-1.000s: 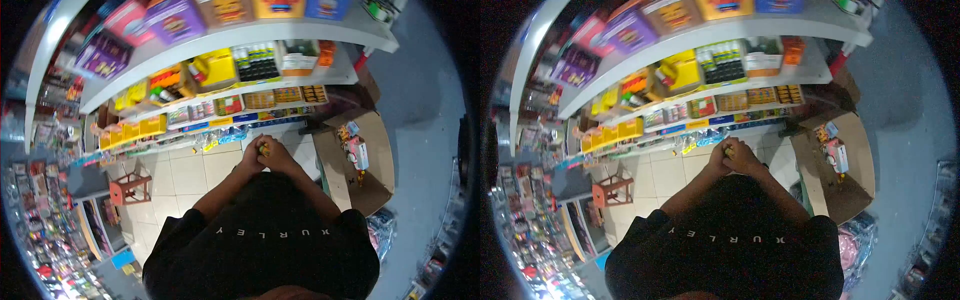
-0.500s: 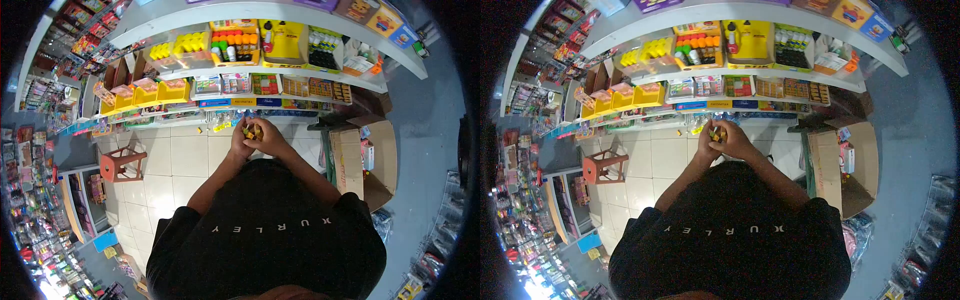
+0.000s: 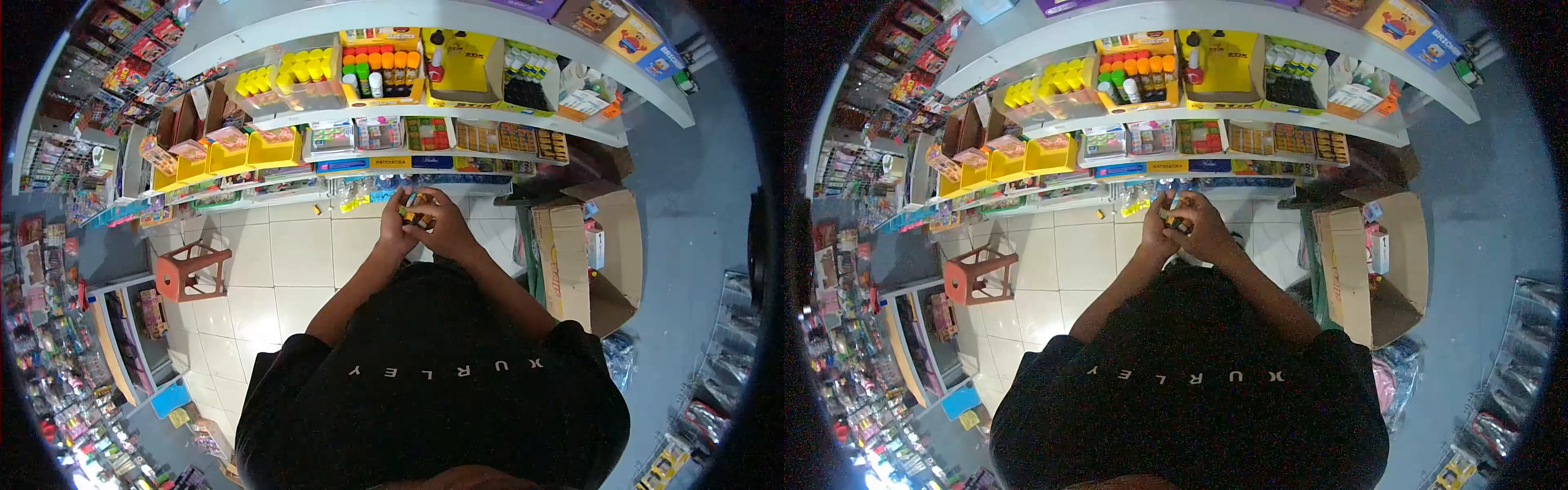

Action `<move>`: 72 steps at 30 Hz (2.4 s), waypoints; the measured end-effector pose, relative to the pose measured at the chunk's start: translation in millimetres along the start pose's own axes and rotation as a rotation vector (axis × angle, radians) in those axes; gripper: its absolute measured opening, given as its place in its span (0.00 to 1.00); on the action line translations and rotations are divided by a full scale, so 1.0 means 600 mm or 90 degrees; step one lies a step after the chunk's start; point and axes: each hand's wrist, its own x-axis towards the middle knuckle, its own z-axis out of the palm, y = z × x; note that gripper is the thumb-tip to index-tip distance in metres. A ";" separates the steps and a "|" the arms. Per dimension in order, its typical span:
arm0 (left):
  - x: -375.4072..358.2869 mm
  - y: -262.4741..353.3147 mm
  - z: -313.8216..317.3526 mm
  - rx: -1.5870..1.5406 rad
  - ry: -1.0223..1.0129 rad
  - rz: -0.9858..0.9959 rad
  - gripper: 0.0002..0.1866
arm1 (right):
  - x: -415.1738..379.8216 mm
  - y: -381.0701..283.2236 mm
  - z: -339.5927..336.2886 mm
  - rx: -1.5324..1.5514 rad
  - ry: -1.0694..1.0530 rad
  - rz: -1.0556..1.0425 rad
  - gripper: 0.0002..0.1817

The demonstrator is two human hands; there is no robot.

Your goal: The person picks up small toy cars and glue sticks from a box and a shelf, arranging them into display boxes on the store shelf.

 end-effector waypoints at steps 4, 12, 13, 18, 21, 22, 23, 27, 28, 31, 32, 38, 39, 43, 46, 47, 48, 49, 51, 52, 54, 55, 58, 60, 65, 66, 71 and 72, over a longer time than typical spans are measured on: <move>0.006 -0.019 0.031 0.001 -0.020 -0.017 0.15 | -0.008 0.011 -0.036 0.018 0.026 -0.002 0.21; 0.073 -0.086 0.052 -0.019 -0.114 -0.014 0.11 | -0.034 0.053 -0.135 0.236 0.062 0.045 0.19; 0.076 -0.099 0.069 0.033 -0.052 -0.012 0.11 | -0.039 0.061 -0.150 0.155 0.068 0.017 0.20; 0.099 -0.139 0.099 0.115 0.011 -0.026 0.12 | -0.076 0.125 -0.181 0.551 0.057 0.195 0.17; 0.113 -0.142 0.085 0.073 -0.034 -0.066 0.12 | -0.100 0.194 -0.185 0.802 0.126 0.308 0.18; 0.118 -0.142 0.078 0.038 -0.067 -0.093 0.12 | -0.106 0.220 -0.190 0.864 0.169 0.332 0.18; 0.122 -0.145 0.070 0.068 -0.056 -0.082 0.12 | -0.114 0.250 -0.194 0.927 0.212 0.356 0.18; 0.117 -0.156 0.071 0.051 -0.025 -0.108 0.13 | -0.136 0.435 -0.212 0.838 0.336 0.454 0.14; 0.116 -0.160 0.071 0.044 -0.017 -0.108 0.13 | -0.137 0.474 -0.230 0.820 0.367 0.468 0.13; 0.113 -0.166 0.066 0.027 -0.002 -0.100 0.14 | -0.122 0.564 -0.313 0.693 0.425 0.439 0.09; 0.111 -0.168 0.069 0.041 -0.001 -0.081 0.15 | -0.107 0.589 -0.335 0.718 0.482 0.331 0.09; 0.087 -0.178 0.067 0.030 -0.012 -0.022 0.19 | 0.003 0.794 -0.423 -0.232 0.369 0.426 0.18; 0.080 -0.180 0.064 0.013 -0.012 -0.021 0.19 | 0.021 0.820 -0.421 -0.271 0.348 0.434 0.20; 0.059 -0.186 0.042 -0.012 -0.020 0.017 0.18 | 0.073 0.976 -0.367 -0.098 0.451 0.321 0.26; 0.046 -0.193 0.036 0.001 0.010 0.049 0.17 | 0.082 0.993 -0.365 -0.159 0.439 0.230 0.30; 0.043 -0.196 0.035 0.013 0.015 0.065 0.16 | 0.078 0.931 -0.386 -0.276 0.313 0.356 0.32; 0.042 -0.199 0.035 0.024 0.019 0.080 0.16 | 0.077 0.891 -0.396 -0.252 0.327 0.380 0.32; 0.043 -0.202 0.036 0.036 0.023 0.095 0.15 | 0.076 0.856 -0.406 -0.229 0.341 0.404 0.31; 0.047 -0.211 0.050 0.030 0.062 0.116 0.14 | 0.071 0.804 -0.417 -0.181 0.371 0.456 0.29; 0.052 -0.214 0.056 0.027 0.081 0.126 0.14 | 0.069 0.794 -0.418 -0.159 0.386 0.482 0.28; 0.067 -0.215 0.056 0.050 0.072 0.144 0.13 | 0.061 0.796 -0.415 -0.157 0.375 0.460 0.26; 0.074 -0.217 0.072 0.032 0.106 0.142 0.13 | 0.051 0.832 -0.412 -0.178 0.350 0.411 0.24; 0.098 -0.217 0.089 0.031 0.088 0.131 0.11 | 0.029 0.739 -0.416 0.379 0.424 0.373 0.20; 0.115 -0.216 0.099 0.029 0.074 0.101 0.11 | 0.019 0.668 -0.403 0.782 0.452 0.367 0.18; 0.144 -0.228 0.124 0.046 0.081 0.092 0.10 | -0.013 0.619 -0.389 1.071 0.335 0.290 0.13; 0.144 -0.230 0.125 0.040 0.076 0.087 0.10 | -0.014 0.618 -0.382 1.068 0.314 0.293 0.12; 0.133 -0.222 0.112 0.023 0.074 0.077 0.10 | 0.001 0.614 -0.331 0.953 0.289 0.217 0.05; 0.126 -0.218 0.108 0.019 0.072 0.077 0.10 | 0.008 0.613 -0.320 0.877 0.257 0.245 0.04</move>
